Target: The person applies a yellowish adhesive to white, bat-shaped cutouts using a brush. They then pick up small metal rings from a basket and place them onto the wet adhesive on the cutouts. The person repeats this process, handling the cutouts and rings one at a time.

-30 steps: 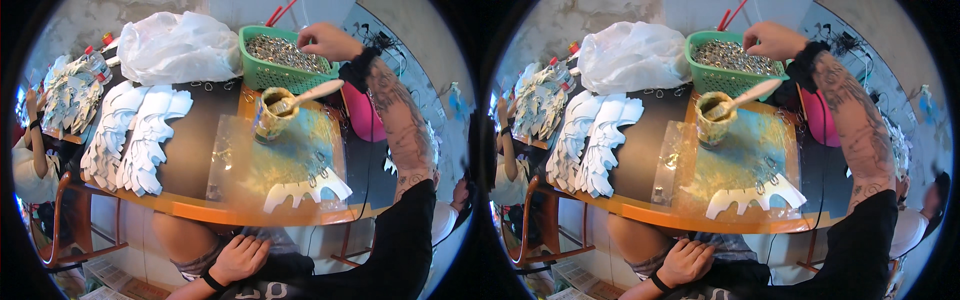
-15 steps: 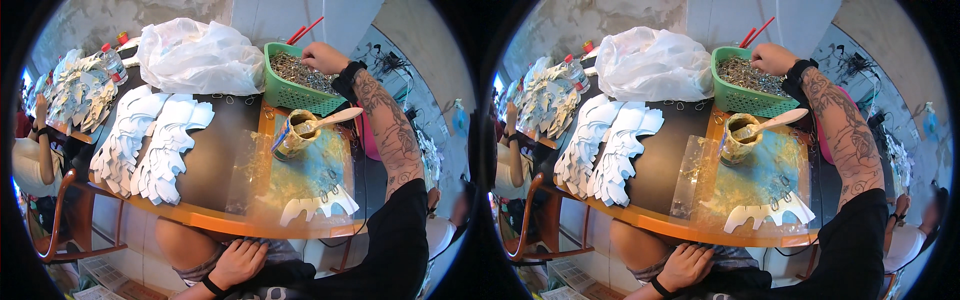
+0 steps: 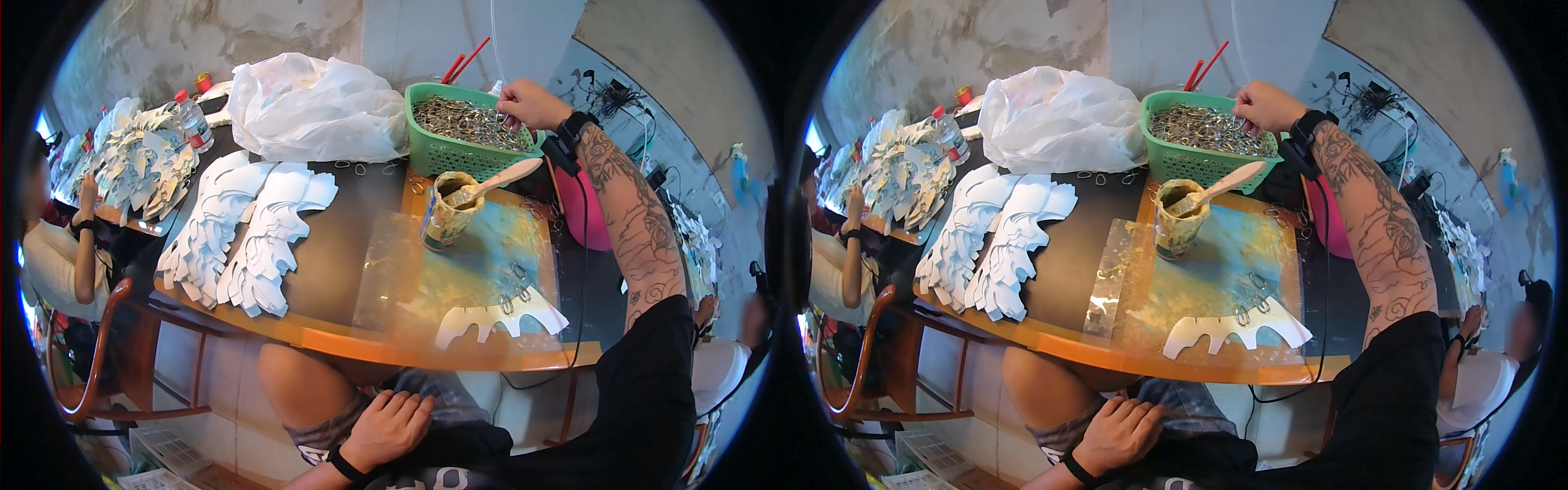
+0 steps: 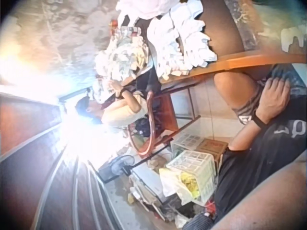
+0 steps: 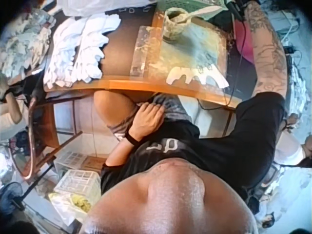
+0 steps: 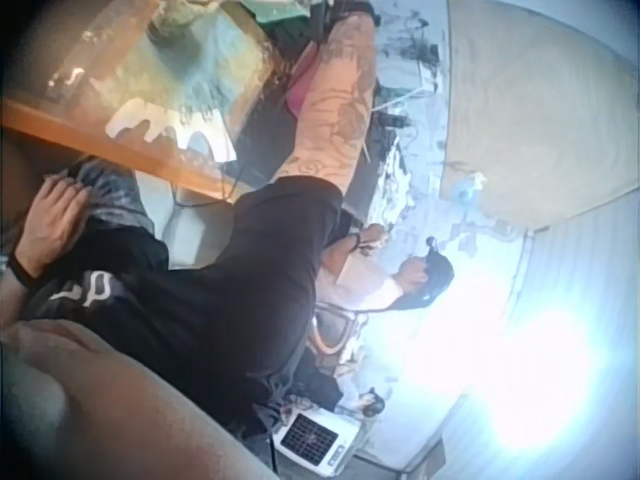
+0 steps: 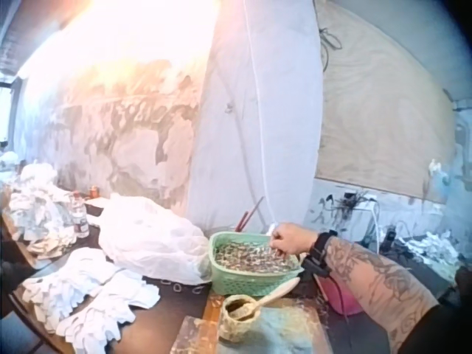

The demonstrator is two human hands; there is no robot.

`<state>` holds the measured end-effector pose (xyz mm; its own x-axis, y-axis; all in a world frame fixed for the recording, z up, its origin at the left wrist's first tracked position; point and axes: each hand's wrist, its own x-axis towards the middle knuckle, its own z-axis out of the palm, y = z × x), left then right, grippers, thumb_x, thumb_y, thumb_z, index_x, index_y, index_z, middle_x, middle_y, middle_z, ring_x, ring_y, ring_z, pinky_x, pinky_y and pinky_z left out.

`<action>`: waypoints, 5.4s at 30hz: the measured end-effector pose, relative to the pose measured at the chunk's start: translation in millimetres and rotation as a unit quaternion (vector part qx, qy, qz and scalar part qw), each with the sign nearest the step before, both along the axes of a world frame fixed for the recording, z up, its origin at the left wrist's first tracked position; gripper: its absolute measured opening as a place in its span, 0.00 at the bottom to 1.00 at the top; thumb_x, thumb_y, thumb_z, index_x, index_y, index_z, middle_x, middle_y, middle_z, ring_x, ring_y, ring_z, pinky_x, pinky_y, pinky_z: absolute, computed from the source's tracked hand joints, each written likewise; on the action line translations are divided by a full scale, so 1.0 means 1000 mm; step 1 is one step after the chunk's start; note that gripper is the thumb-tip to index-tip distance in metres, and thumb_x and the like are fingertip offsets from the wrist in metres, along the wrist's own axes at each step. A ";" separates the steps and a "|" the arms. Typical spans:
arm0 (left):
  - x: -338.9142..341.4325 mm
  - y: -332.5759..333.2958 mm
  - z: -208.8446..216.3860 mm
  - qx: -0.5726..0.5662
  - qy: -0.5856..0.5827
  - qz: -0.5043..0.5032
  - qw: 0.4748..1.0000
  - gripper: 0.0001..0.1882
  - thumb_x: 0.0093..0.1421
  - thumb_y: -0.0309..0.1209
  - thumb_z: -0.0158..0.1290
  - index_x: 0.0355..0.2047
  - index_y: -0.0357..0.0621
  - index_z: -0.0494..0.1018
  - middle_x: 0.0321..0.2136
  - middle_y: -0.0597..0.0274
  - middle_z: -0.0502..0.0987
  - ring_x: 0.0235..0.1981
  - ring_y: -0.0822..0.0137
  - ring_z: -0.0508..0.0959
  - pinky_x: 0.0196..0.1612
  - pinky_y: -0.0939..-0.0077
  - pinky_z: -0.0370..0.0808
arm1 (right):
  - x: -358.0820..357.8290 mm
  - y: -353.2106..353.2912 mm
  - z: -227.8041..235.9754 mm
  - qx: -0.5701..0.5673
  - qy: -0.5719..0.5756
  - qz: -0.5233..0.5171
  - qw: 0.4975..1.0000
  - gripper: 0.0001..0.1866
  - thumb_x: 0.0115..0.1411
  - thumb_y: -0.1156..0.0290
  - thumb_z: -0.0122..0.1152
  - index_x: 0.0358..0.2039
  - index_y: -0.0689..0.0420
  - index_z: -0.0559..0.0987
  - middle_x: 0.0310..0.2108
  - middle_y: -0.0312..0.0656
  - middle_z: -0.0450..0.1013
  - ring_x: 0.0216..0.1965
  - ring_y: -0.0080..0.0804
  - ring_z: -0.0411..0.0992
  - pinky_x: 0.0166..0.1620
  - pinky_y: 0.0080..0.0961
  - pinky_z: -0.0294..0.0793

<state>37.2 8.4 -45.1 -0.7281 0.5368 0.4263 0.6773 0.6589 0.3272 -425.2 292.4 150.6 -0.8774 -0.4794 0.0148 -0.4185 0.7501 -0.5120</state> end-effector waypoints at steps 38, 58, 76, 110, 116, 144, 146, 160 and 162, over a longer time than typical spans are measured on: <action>0.003 -0.008 0.001 -0.042 -0.052 0.004 0.998 0.17 0.61 0.33 0.60 0.48 0.39 0.75 0.42 0.56 0.80 0.43 0.60 0.80 0.49 0.64 0.74 | 0.083 0.025 0.035 0.112 0.150 0.084 0.979 0.08 0.55 0.70 0.67 0.30 0.62 0.83 0.24 0.49 0.78 0.25 0.42 0.76 0.33 0.38 0.74; -0.041 0.051 0.041 -0.007 0.000 -0.002 1.000 0.20 0.55 0.32 0.62 0.47 0.38 0.77 0.52 0.48 0.76 0.52 0.50 0.77 0.56 0.54 0.72 | 0.341 0.036 -0.080 -0.036 0.182 -0.039 0.982 0.06 0.55 0.77 0.66 0.34 0.61 0.80 0.31 0.46 0.77 0.34 0.48 0.78 0.38 0.36 0.77; -0.060 0.051 -0.007 -0.046 0.055 0.031 0.997 0.26 0.59 0.43 0.61 0.56 0.47 0.77 0.63 0.53 0.71 0.62 0.61 0.74 0.70 0.50 0.53 | 0.352 0.003 -0.110 0.103 0.192 0.006 0.976 0.16 0.53 0.74 0.69 0.43 0.57 0.82 0.45 0.39 0.78 0.43 0.40 0.74 0.45 0.37 0.74; -0.057 0.053 -0.015 -0.040 0.043 0.056 0.997 0.26 0.57 0.41 0.62 0.55 0.46 0.78 0.62 0.54 0.72 0.62 0.59 0.72 0.66 0.54 0.54 | 0.292 0.072 -0.055 0.095 0.130 -0.083 0.983 0.12 0.59 0.75 0.67 0.44 0.59 0.83 0.33 0.43 0.78 0.33 0.35 0.78 0.38 0.29 0.76; -0.058 0.051 -0.017 -0.036 0.056 0.051 0.996 0.26 0.57 0.40 0.63 0.55 0.47 0.78 0.61 0.55 0.73 0.62 0.61 0.73 0.66 0.56 0.53 | 0.240 0.057 -0.103 0.119 0.161 0.091 0.976 0.13 0.57 0.73 0.67 0.44 0.58 0.83 0.37 0.44 0.76 0.35 0.42 0.77 0.38 0.34 0.77; -0.059 0.050 -0.018 -0.020 0.070 0.048 0.996 0.23 0.56 0.38 0.63 0.52 0.47 0.80 0.61 0.55 0.74 0.62 0.62 0.73 0.62 0.60 0.57 | 0.265 0.103 -0.123 0.130 0.148 -0.150 0.969 0.09 0.59 0.75 0.66 0.36 0.62 0.75 0.32 0.40 0.72 0.32 0.30 0.71 0.36 0.26 0.69; -0.060 0.050 -0.019 -0.015 0.071 0.046 0.996 0.23 0.56 0.38 0.63 0.52 0.47 0.79 0.61 0.55 0.74 0.62 0.62 0.74 0.62 0.60 0.57 | 0.266 0.098 -0.118 0.107 0.142 -0.149 0.973 0.07 0.60 0.76 0.65 0.36 0.62 0.75 0.31 0.41 0.73 0.32 0.31 0.73 0.37 0.27 0.71; -0.059 0.044 -0.020 -0.019 0.056 0.033 0.998 0.26 0.59 0.35 0.60 0.58 0.50 0.75 0.63 0.60 0.73 0.62 0.67 0.75 0.64 0.65 0.55 | 0.273 -0.030 -0.103 -0.008 0.000 0.151 0.988 0.07 0.62 0.68 0.63 0.40 0.55 0.80 0.30 0.42 0.76 0.36 0.47 0.76 0.40 0.41 0.73; -0.059 0.042 -0.021 -0.022 0.058 0.030 0.998 0.25 0.59 0.35 0.59 0.58 0.50 0.75 0.63 0.61 0.73 0.62 0.68 0.75 0.64 0.65 0.56 | 0.273 -0.035 -0.106 0.012 -0.014 0.138 0.990 0.07 0.62 0.67 0.64 0.38 0.55 0.79 0.29 0.42 0.76 0.35 0.48 0.76 0.40 0.41 0.73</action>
<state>-22.1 50.8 -66.1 -0.7064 0.5140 0.4867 0.6680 0.7114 0.2183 -151.8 257.6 44.3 -0.7127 -0.7011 -0.0220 -0.5955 0.6213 -0.5093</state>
